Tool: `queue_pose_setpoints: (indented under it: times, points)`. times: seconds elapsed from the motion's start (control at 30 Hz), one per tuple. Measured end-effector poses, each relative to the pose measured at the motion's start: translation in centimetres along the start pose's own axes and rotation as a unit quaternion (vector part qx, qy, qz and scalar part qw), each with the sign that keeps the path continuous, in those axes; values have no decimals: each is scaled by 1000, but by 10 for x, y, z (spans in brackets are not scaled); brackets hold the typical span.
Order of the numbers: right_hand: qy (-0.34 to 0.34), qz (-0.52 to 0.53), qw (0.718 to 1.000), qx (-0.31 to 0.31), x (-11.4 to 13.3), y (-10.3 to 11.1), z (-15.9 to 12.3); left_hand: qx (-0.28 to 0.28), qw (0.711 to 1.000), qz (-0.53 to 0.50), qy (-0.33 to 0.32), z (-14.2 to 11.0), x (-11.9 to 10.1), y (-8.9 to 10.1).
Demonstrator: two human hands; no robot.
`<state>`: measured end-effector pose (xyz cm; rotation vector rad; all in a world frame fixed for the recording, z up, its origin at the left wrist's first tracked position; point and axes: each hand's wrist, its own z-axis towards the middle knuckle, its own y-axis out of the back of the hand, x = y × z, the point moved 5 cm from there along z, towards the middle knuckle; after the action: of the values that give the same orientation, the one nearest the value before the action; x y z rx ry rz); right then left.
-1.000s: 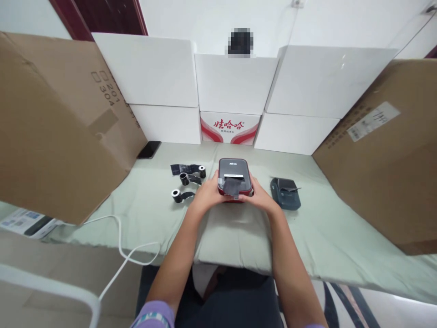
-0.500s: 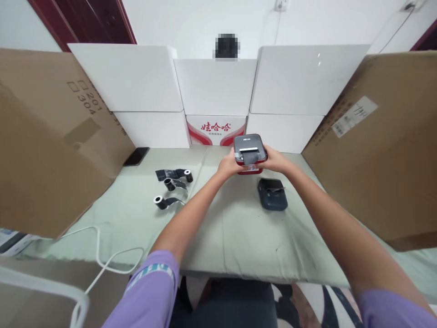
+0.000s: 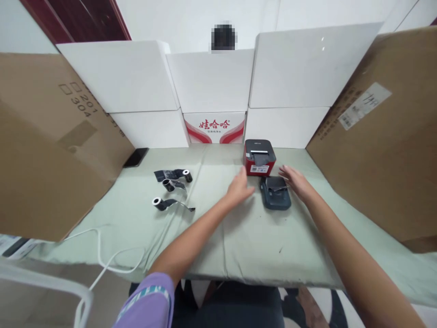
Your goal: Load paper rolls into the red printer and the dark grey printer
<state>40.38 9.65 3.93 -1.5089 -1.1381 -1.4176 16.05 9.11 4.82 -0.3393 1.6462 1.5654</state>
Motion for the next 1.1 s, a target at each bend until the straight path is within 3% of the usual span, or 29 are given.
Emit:
queue_pose_setpoints:
  times: [0.1, 0.2, 0.33, 0.53, 0.67, 0.9, 1.1]
  points:
    - [-30, 101, 992, -64, -31, 13, -29, 127, 987, 15, -93, -34, -11, -39]
    - [-3, 125, 988, -96, -37, -2, -46, 132, 983, -4, -129, -39, -12, -48]
    - [39, 124, 989, -73, -18, -56, -59, 86, 987, -60, -120, -48, 10, -14]
    - [77, 90, 993, -12, -6, -151, -99, 21, 992, -84, -91, -108, 55, 60]
    - [54, 13, 998, 12, -26, -187, -120, -9, 998, -62, -16, -134, 72, 71]
    - [116, -58, 990, 52, -40, -190, -120, -74, 997, -2, -10, -147, 70, 63]
    - [100, -45, 993, 42, -38, -188, -123, -80, 995, 48, 30, -151, 74, 62]
